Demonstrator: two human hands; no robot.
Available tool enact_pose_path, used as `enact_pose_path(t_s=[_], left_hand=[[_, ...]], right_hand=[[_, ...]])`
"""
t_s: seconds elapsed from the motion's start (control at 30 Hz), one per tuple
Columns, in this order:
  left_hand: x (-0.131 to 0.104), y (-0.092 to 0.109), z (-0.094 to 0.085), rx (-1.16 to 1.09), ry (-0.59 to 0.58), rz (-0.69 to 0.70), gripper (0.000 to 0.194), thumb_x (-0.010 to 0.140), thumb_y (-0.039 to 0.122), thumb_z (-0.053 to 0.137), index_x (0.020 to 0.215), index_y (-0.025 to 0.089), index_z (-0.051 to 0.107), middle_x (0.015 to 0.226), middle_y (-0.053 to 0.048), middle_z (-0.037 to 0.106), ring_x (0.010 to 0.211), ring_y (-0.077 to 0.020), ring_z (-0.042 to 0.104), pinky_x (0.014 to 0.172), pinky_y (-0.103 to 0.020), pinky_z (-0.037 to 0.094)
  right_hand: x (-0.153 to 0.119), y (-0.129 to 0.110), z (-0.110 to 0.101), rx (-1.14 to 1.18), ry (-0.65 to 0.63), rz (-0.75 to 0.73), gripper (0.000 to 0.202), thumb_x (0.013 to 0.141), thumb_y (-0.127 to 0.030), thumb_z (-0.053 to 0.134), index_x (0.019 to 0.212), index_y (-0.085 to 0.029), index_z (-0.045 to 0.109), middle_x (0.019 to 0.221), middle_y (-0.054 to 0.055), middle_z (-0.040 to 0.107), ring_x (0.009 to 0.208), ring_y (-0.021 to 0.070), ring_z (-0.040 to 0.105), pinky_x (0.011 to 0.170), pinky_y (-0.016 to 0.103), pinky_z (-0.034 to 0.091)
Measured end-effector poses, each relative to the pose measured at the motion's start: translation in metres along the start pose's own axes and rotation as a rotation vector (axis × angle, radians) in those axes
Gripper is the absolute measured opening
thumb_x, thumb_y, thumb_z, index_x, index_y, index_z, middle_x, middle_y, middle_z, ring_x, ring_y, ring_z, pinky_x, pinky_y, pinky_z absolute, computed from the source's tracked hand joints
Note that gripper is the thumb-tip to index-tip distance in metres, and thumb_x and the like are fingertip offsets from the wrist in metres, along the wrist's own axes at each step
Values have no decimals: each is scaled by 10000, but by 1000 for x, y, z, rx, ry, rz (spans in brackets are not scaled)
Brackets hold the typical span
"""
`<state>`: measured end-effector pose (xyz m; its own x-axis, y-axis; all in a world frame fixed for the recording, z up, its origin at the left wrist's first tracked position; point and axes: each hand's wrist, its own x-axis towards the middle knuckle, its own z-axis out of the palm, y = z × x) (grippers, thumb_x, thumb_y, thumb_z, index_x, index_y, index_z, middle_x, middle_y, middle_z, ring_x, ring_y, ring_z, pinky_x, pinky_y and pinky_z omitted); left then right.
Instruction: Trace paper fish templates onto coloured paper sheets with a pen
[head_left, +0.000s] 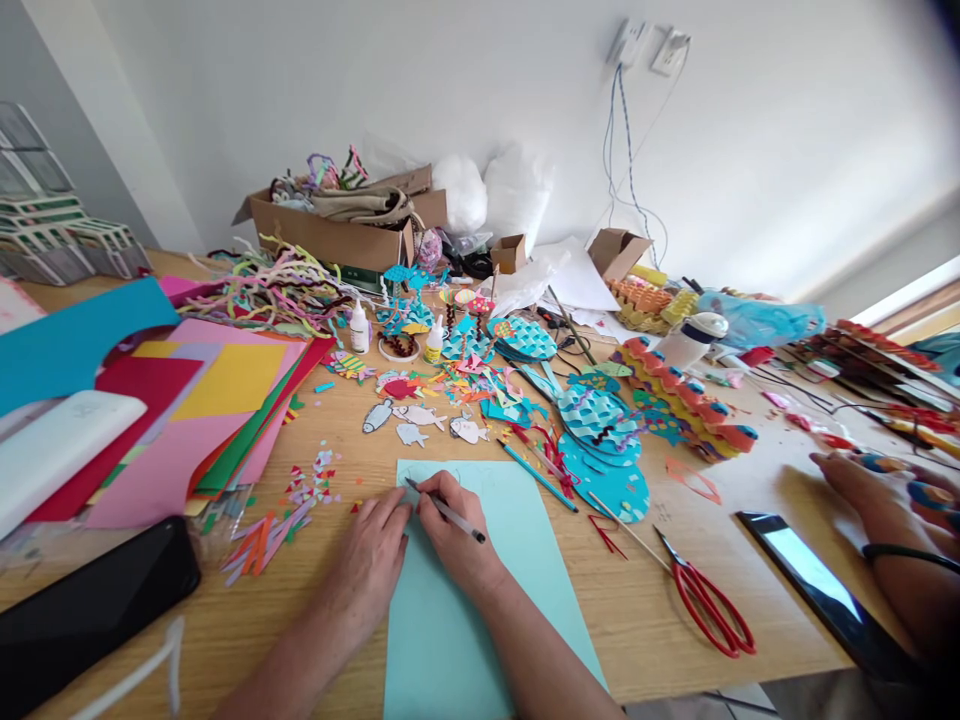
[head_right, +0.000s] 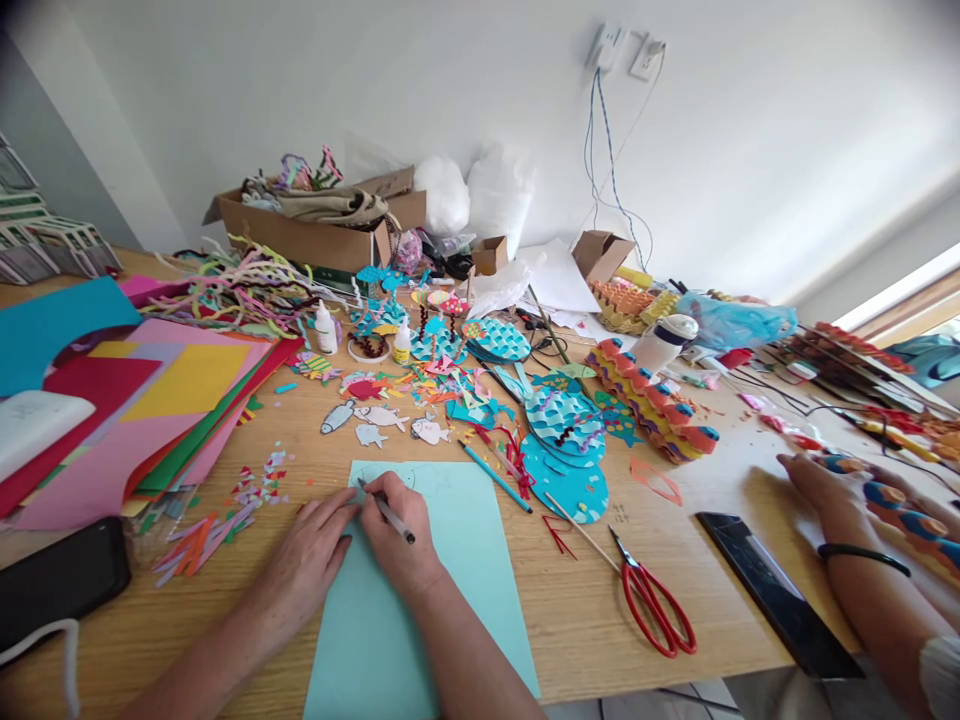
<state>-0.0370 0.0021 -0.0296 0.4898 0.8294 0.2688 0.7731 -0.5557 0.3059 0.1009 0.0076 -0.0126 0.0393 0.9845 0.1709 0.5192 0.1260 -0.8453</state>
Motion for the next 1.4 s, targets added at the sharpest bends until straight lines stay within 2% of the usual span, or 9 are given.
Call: enact_pose_path(t_s=[1.0,1.4], left_hand=[[-1,-2,6,-9,40,13,330,745,35,420,1002,126,605,1129,-131,609,1005,-263,571,856,-439,480],[0,1,3,11,38,11,313,739,29,432,976,123,616,1117,-131,615,974,-256,582,836,-422,496]], right_hand=[[0,2,0,-2,-6,8,96,761,-205,439,765,-202,535,563,-33,546,496,111,481,519,208,389],[0,0,0,10,-9,16,99,755,-218,435,756,-202,532,553,-37,536,488,115,479,508,208,385]])
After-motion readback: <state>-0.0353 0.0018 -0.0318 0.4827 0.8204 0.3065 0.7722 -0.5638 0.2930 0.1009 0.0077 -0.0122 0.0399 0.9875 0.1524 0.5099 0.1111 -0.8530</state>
